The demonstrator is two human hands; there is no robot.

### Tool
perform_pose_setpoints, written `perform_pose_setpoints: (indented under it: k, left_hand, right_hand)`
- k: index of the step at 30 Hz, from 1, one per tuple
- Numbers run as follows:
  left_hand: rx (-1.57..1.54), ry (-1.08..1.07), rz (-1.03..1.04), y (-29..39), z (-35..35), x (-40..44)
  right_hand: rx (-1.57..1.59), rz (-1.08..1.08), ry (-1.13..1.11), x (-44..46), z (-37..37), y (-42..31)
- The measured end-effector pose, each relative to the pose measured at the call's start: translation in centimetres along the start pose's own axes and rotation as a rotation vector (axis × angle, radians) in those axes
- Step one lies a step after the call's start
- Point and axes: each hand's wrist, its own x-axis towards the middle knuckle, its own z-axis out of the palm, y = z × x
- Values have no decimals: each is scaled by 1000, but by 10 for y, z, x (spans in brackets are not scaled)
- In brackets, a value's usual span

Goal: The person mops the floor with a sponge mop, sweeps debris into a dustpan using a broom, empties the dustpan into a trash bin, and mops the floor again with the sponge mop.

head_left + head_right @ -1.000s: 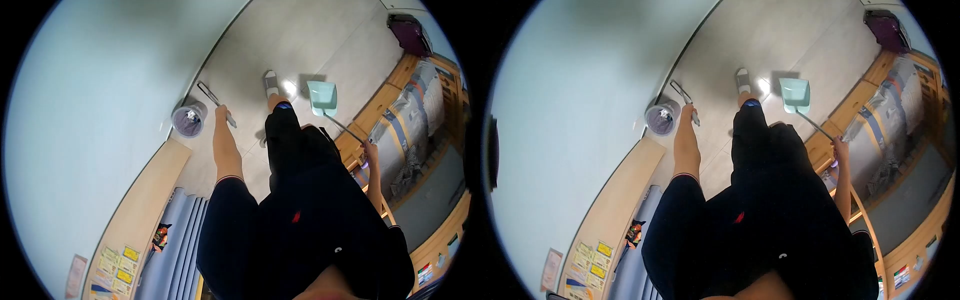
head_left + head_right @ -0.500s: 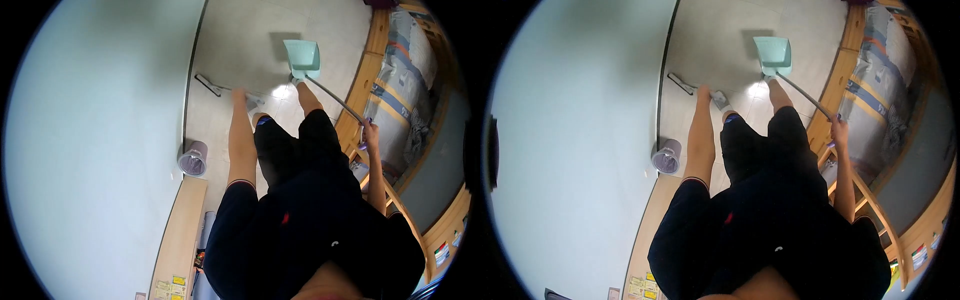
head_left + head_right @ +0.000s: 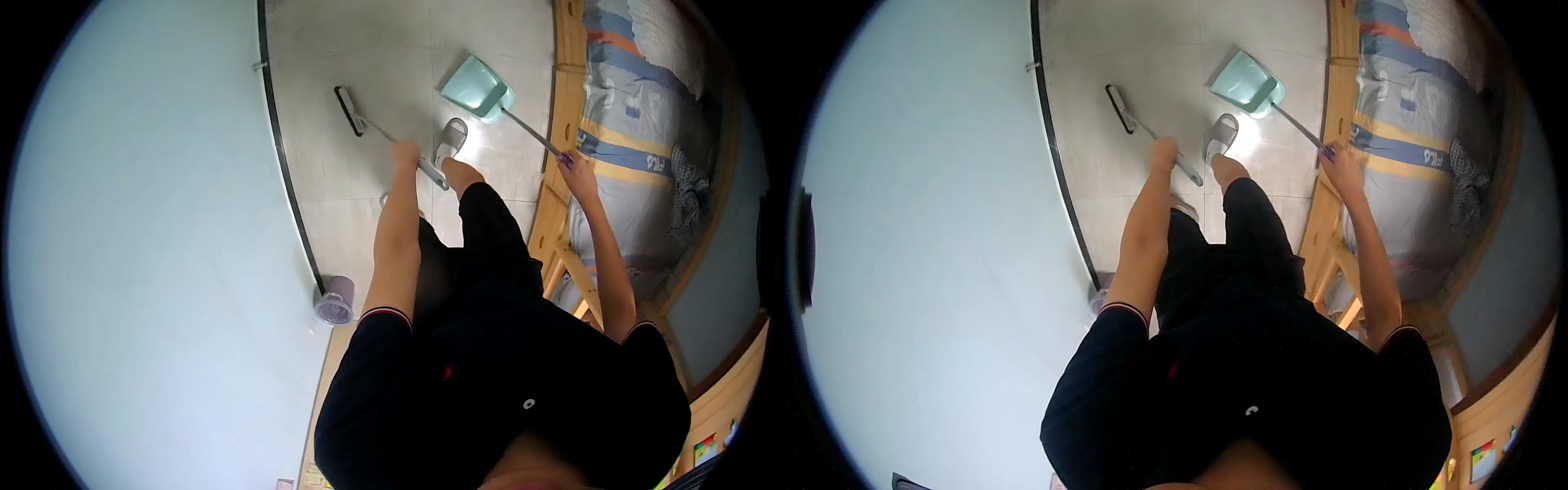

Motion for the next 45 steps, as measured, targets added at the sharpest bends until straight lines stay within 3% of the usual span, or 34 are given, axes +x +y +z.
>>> perform_pose_setpoints:
  k: [2, 5, 10, 13, 14, 16, 20, 26, 28, 30, 32, 34, 35, 36, 37, 38, 39, 40, 41, 43, 45]
  left_hand:
    - [44, -18, 8, 23, -15, 4]
    - [119, 100, 150, 45, -31, 21]
    - [58, -30, 292, 104, -54, 14]
    - [361, -122, 489, 163, -48, 49]
    - [339, -266, 534, 188, -64, 44]
    - [321, -296, 547, 222, -48, 41]
    - [144, -300, 617, 221, -2, 25]
    - [-286, -492, 738, 146, -79, 55]
    - [-622, -742, 328, 106, -123, 65]
    - [-1060, -883, -365, 78, -184, 64]
    - [-1085, -853, -417, 36, -231, 79]
    - [-1103, -849, -480, -16, -272, 108]
    - [-1148, -774, -458, -51, -291, 126]
    - [-1197, -691, -423, -78, -311, 151]
    - [-1213, -675, -412, -105, -330, 185]
    - [-1332, -646, -446, -133, -347, 213]
    - [-1444, -614, -487, -157, -362, 230]
    - [-1351, -369, -274, -167, -382, 234]
    - [-1328, -377, -263, -193, -403, 251]
    - [-1044, -113, -35, -224, -410, 301]
    - [113, 233, 1051, -276, -407, 371]
  right_hand:
    - [-266, 24, -41, 15, -14, -12]
    - [-379, 55, -109, 38, -18, 1]
    - [-460, 135, -64, 43, -20, 38]
    - [-459, 223, -97, 56, -21, 52]
    - [-461, 236, -102, 56, -20, 52]
    - [-430, 246, -106, 52, -14, 53]
    - [-427, 290, -70, 56, 2, 49]
    - [-385, 326, -116, 45, -9, 45]
    - [-338, 382, -141, 30, -5, 49]
    - [-334, 481, -118, 19, 32, 73]
    - [-190, 694, -85, 1, 35, 58]
    - [-104, 724, 26, -25, 45, 44]
    - [21, 902, -12, -32, 58, 40]
    - [36, 950, -40, -45, 90, 53]
    - [130, 1018, -5, -52, 79, 21]
    - [155, 1059, 176, -67, 102, 14]
    - [238, 1240, 102, -85, 136, 30]
    - [307, 1299, 267, -92, 132, -3]
    - [288, 1381, 261, -94, 149, -15]
    - [234, 1207, 422, -111, 206, -17]
    - [303, 1413, 350, -112, 175, -88]
